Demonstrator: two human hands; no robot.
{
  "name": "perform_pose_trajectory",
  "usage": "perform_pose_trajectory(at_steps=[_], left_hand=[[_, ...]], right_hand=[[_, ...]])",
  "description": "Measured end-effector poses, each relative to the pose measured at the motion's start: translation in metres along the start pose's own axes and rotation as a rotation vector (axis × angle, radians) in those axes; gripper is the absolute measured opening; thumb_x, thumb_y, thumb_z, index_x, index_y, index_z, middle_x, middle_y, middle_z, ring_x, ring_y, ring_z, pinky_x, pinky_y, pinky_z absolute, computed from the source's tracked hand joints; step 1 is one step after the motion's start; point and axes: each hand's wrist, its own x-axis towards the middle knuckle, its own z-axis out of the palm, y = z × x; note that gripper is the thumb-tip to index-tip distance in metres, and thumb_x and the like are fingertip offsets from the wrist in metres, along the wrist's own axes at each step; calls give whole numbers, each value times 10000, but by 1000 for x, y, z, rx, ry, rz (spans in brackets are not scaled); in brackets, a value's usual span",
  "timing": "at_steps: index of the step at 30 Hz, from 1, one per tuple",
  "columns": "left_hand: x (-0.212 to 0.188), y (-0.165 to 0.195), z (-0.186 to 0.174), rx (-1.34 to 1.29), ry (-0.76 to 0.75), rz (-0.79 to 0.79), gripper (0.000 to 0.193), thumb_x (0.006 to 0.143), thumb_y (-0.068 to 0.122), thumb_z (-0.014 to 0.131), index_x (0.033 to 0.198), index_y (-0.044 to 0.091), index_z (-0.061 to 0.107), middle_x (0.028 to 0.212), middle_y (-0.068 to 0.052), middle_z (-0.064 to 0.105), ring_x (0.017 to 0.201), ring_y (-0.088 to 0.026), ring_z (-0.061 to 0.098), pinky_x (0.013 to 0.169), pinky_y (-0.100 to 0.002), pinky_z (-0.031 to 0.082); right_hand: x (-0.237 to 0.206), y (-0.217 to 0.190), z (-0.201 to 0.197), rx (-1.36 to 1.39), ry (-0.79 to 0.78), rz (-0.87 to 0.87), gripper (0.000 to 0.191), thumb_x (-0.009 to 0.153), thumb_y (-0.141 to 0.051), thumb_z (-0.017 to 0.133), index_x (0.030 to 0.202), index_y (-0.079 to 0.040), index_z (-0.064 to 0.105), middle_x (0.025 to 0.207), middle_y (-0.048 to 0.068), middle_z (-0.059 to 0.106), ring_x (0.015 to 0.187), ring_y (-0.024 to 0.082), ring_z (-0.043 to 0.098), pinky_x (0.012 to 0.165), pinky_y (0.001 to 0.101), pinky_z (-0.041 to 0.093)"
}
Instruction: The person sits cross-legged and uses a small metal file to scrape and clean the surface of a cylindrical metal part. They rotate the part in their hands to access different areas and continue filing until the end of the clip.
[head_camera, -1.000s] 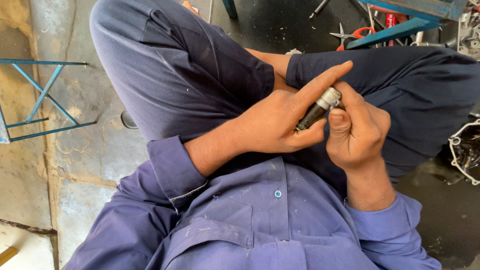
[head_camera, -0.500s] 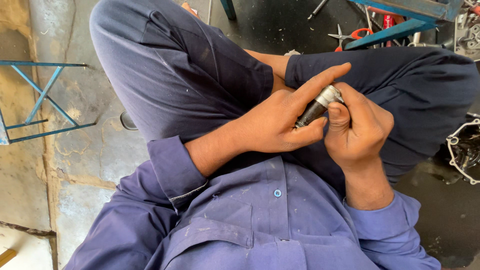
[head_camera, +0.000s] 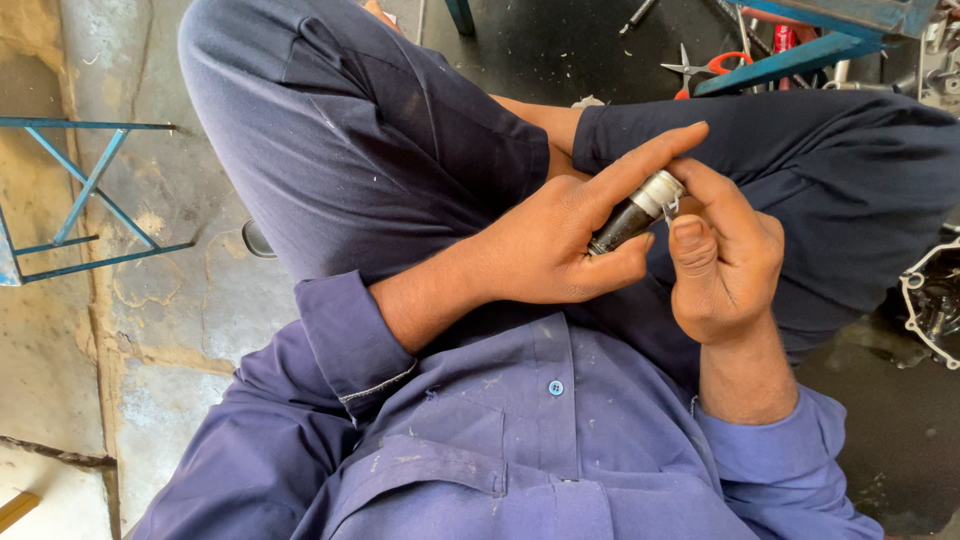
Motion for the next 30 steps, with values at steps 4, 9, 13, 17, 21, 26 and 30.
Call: perform_pose_trajectory(at_steps=[4,9,13,17,21,26,30], left_hand=[[1,1,-2,19,-12,32,782,1033,93,613,1649,85,132,849,-69,704,722,-156,751,711,-257,590],[3,2,-6,56,-76,20,804,1010,95,599,1654,79,116,793,-62,683,694,-168,735,698,-273,588],[6,3,-4,203,-68,74,811,1013,111,617,1639,79,102,777,-59,683,672,-183,718,668,-293,580],[5,3,-2,291,-35,99,801,1038,157,639,1627,75,103,786,-58,692,675,-193,717,649,-302,576],[4,4,0,319,-8,107,754,1072,195,644,1610,73,129,789,-72,689,681,-211,713,637,-317,564],[3,3,4,307,-13,74,754,1069,199,639,1625,76,145,764,-57,689,660,-188,715,635,-298,573],[1,2,6,211,-25,57,762,1051,177,615,1635,76,135,772,-54,690,670,-169,725,659,-280,588]], right_hand=[[2,-1,-8,-40,-61,6,541,1158,-400,534,1390,86,590,733,38,611,618,68,564,599,217,420],[3,-3,-16,36,-123,32,588,1135,-426,551,1401,99,563,727,33,610,589,69,530,567,216,386],[5,-3,-17,-30,-123,25,560,1118,-401,568,1376,95,580,705,18,571,543,68,545,538,215,388],[6,-7,-14,-102,-95,-24,515,1124,-372,583,1336,97,610,717,55,607,565,98,586,549,227,417],[9,-12,-8,-232,-15,-209,468,1165,-336,563,1296,111,611,877,147,668,690,198,671,623,278,491],[9,-14,-6,-320,24,-202,432,1149,-296,553,1260,112,643,892,176,695,733,253,700,625,308,512],[7,-14,-10,-236,-12,-184,485,1165,-350,520,1272,112,620,914,161,682,713,227,686,637,300,506]])
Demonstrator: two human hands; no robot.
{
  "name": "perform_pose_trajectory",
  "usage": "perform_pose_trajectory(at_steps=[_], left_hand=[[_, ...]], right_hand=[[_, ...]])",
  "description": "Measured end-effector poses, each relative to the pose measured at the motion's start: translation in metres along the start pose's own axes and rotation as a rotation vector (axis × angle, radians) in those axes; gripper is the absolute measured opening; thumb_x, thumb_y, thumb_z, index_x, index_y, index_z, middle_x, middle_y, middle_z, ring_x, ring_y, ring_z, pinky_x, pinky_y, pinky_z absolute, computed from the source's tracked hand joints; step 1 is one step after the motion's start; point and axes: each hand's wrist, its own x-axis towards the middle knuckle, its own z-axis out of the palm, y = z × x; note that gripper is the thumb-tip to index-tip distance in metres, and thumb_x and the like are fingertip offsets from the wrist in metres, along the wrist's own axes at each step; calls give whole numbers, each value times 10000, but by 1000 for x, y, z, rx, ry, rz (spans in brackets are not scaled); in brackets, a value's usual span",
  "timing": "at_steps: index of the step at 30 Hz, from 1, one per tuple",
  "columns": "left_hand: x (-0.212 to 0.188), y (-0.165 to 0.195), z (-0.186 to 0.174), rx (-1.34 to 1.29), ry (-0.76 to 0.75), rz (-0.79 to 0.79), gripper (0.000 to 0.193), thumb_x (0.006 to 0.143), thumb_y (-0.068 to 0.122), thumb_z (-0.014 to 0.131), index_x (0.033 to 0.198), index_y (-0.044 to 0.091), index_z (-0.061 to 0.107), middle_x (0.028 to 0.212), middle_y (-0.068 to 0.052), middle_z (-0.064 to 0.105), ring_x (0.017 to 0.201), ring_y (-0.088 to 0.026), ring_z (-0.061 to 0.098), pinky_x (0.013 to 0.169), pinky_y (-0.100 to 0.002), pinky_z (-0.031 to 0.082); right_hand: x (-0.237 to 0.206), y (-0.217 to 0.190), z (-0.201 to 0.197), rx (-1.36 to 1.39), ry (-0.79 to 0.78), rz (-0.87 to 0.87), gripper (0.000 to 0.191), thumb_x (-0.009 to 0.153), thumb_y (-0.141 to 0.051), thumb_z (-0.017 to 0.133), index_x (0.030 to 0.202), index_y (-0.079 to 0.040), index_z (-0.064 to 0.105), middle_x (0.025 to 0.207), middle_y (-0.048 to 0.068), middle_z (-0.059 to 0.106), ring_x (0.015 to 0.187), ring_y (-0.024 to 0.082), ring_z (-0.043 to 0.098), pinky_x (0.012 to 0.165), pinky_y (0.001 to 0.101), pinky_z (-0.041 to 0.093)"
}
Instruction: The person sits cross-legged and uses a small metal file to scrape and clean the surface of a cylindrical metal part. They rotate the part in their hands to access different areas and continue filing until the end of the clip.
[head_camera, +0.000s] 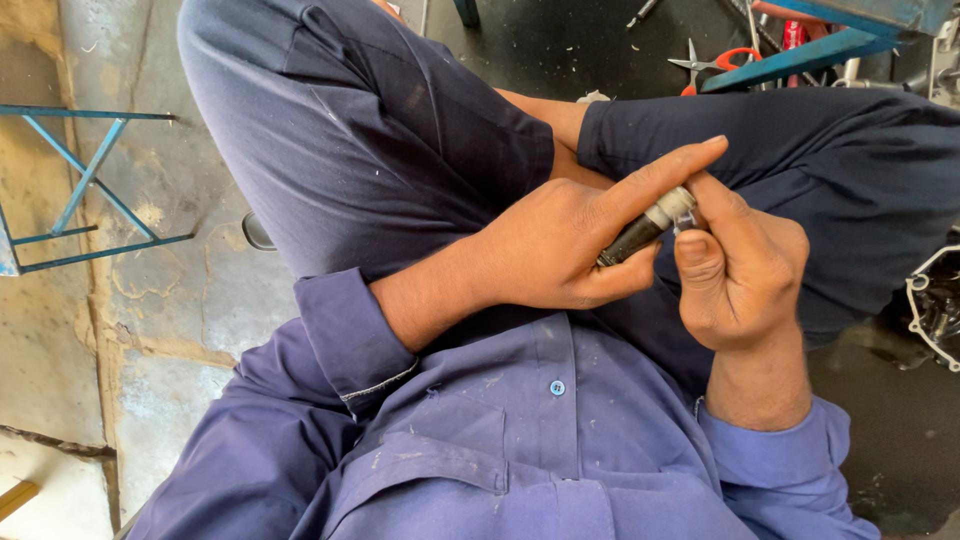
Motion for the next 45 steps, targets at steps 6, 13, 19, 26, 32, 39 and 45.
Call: perform_pose_trajectory(at_steps=[6,13,19,26,32,39,45], left_hand=[[-3,2,1,-116,1,-22,735,1064,179,601,1632,92,142,818,-69,699,703,-177,735,692,-280,595],[-2,1,3,-91,-7,-41,738,1075,182,615,1645,88,155,792,-59,708,681,-165,747,682,-267,601],[-2,2,3,-195,9,-33,719,1066,168,596,1630,79,160,862,-71,713,757,-178,756,732,-271,596],[-1,-1,4,-141,14,-30,726,1084,170,603,1646,80,152,847,-77,712,747,-171,764,736,-264,603],[0,-2,3,-214,25,-28,718,1086,164,608,1646,92,165,908,-64,707,774,-144,743,754,-261,594],[14,-6,5,-808,71,-194,735,1039,76,552,1678,101,187,769,-2,547,641,-102,522,606,-251,429],[24,-19,2,-1227,113,-343,720,990,64,485,1651,76,201,592,23,393,439,-84,349,432,-250,304]], right_hand=[[-3,2,0,-11,-17,-47,533,1139,-383,528,1264,128,613,856,143,661,728,233,672,611,298,490],[-11,9,6,-33,30,20,513,1175,-361,484,1261,123,632,891,169,687,689,218,667,597,294,479],[-10,9,3,-12,11,6,525,1189,-374,494,1290,122,632,863,140,667,684,199,671,623,291,495],[-5,4,12,-187,130,-43,437,1214,-338,502,1203,72,653,944,189,702,796,314,715,686,353,541],[-3,10,8,-230,116,-71,423,1199,-350,527,1167,50,663,975,193,705,794,331,720,693,370,550],[1,26,-5,49,-5,140,618,1035,-543,636,1290,20,641,742,25,532,619,102,503,582,230,386],[28,37,-14,330,-59,247,524,979,-297,824,1363,-9,613,758,-23,506,606,30,387,560,202,295]])
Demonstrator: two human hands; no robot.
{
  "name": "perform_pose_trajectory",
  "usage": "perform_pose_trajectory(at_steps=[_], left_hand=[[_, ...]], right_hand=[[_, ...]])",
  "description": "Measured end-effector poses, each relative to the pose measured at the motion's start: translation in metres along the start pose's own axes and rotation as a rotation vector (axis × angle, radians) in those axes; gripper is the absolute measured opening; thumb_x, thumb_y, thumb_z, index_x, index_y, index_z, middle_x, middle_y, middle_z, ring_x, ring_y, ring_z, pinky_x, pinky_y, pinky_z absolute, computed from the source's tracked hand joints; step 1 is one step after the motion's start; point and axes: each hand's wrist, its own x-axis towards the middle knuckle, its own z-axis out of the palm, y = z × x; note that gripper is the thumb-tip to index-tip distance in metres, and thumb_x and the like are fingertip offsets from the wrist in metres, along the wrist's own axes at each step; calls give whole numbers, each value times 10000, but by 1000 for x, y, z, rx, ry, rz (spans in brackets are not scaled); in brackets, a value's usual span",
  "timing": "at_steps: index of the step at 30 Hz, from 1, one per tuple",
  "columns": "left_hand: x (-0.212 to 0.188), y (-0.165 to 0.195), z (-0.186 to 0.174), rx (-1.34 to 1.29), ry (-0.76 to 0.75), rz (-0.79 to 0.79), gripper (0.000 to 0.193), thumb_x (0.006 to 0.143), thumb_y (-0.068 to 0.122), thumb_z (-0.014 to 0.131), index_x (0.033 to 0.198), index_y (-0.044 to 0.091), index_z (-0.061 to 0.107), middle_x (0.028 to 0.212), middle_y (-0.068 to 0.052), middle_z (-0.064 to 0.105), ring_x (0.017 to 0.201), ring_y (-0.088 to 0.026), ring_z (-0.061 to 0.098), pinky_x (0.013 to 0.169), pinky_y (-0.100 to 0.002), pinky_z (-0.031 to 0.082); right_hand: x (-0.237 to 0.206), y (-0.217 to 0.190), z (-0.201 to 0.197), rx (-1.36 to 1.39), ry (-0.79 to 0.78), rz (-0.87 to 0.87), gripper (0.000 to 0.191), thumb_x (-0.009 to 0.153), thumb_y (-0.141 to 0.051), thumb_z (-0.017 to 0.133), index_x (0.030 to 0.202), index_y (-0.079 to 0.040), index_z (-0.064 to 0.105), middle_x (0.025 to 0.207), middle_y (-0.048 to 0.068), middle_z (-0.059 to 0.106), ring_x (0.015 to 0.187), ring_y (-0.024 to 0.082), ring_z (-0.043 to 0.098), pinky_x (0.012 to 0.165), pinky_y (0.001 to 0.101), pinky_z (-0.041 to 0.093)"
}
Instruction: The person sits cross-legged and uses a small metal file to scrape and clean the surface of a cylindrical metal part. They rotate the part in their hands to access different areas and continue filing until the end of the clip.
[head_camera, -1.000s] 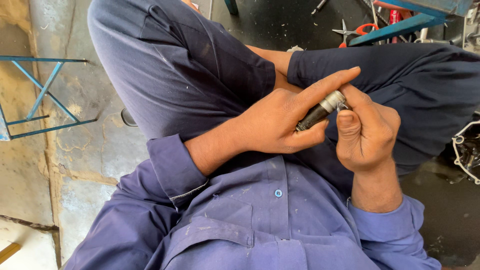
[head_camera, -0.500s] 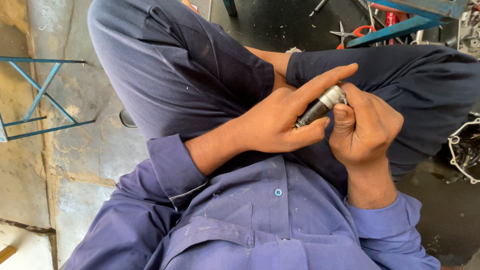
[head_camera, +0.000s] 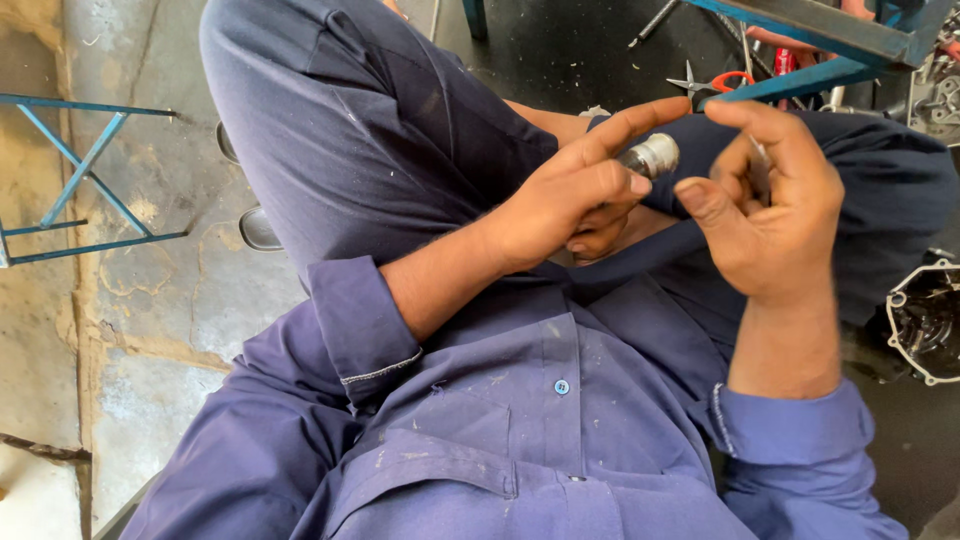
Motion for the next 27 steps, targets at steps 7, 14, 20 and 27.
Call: perform_pose_trajectory(at_steps=[7,14,20,27], left_hand=[[15,7,-21,72,77,-51,700,968,74,500,1627,27,270,621,28,389,440,-84,350,413,-253,322],[23,10,-42,129,183,-78,668,965,96,508,1595,-21,317,643,19,432,448,-73,351,379,-242,310],[32,1,-50,218,180,-56,585,995,133,483,1555,0,376,656,17,434,420,-58,340,367,-223,303],[48,-18,-63,286,381,80,547,1034,167,468,1559,57,355,813,-17,523,517,-60,400,435,-228,346]], right_hand=[[52,2,-13,-263,-274,-343,184,994,-59,787,1130,26,698,1055,153,715,912,223,702,800,278,544],[71,24,-6,-412,-319,-374,159,944,-15,789,1101,4,770,893,135,719,773,220,691,665,293,502],[75,68,10,-279,-186,-150,74,981,-67,799,1025,-11,780,764,66,668,619,114,544,553,271,391],[83,103,43,-63,52,59,76,1052,-39,689,1071,-4,755,846,29,729,713,46,621,631,219,472]])
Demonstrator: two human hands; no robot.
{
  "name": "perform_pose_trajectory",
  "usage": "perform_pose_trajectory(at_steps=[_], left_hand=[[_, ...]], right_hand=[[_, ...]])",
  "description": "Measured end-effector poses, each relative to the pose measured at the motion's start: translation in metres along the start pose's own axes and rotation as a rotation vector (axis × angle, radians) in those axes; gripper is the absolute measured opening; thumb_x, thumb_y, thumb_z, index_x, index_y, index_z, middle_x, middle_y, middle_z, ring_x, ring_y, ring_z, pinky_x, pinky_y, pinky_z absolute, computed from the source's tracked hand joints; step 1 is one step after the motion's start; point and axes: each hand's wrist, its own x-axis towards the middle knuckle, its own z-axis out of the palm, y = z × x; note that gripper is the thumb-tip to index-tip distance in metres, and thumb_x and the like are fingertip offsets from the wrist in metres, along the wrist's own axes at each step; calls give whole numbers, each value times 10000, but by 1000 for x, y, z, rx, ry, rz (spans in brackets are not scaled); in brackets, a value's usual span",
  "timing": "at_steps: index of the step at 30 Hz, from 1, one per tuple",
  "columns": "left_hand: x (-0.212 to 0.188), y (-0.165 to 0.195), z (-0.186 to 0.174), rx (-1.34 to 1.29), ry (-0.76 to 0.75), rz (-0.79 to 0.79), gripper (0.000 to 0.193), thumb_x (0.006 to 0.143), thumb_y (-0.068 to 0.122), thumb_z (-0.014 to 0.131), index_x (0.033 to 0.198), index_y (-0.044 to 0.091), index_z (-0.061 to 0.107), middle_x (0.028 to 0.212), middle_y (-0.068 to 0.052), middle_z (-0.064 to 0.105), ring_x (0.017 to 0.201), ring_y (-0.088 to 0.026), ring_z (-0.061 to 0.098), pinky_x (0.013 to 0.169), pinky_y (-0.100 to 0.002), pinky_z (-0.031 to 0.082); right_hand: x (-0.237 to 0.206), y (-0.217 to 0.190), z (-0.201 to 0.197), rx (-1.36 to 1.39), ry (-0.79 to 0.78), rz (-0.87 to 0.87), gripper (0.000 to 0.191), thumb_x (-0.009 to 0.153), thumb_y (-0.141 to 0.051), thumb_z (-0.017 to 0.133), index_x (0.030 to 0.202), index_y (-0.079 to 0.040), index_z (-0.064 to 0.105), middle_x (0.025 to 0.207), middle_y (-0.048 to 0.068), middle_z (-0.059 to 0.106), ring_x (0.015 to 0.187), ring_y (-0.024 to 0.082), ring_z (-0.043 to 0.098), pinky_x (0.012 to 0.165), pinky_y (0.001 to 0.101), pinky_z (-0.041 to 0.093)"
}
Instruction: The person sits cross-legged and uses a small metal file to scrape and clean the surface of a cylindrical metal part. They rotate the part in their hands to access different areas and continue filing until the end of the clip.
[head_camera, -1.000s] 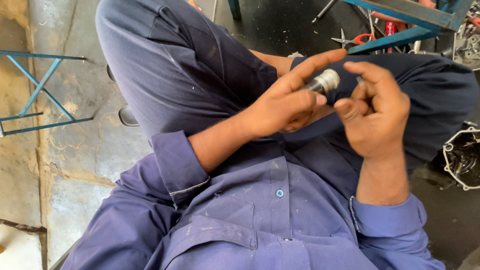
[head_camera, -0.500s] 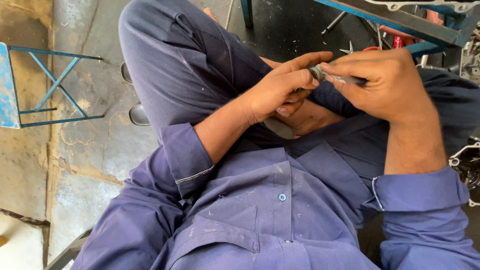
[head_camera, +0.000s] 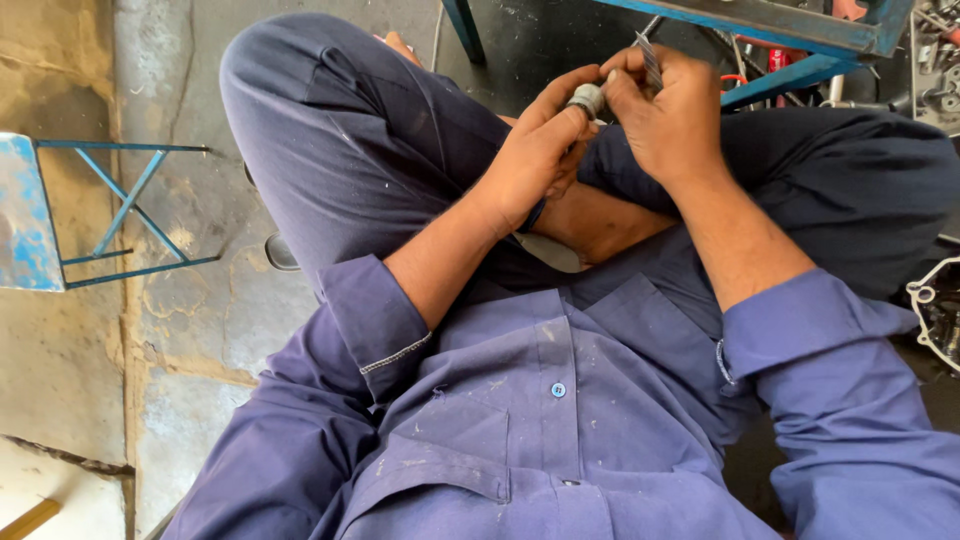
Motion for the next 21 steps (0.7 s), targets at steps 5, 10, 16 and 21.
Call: perform_pose_trajectory(at_steps=[5,10,16,21], left_hand=[[4,-16,-1,-113,15,39,400,1023,111,474,1416,61,416,864,-31,527,585,-93,440,484,-251,358],[0,-15,2,-129,-14,75,360,1019,90,477,1378,64,455,861,-34,512,625,-92,438,507,-251,353],[-6,-1,8,-90,-19,99,395,998,141,459,1359,3,541,685,-60,524,503,-107,447,467,-249,384],[-4,-4,11,-50,-68,141,372,1021,112,464,1364,-18,528,823,-54,580,583,-118,503,503,-261,410]], right_hand=[[14,11,-9,-165,158,-186,197,964,30,694,1159,50,673,1058,73,794,806,105,717,669,244,530],[4,3,-20,87,5,203,319,931,-37,647,1250,-37,639,1080,-8,747,702,68,693,513,235,526],[-35,-18,-30,253,-40,-78,181,1089,-152,723,1131,24,718,942,80,729,768,73,653,669,217,500],[-39,-17,-20,492,-46,77,261,1053,-271,737,1051,-11,727,882,51,726,619,42,558,543,188,420]])
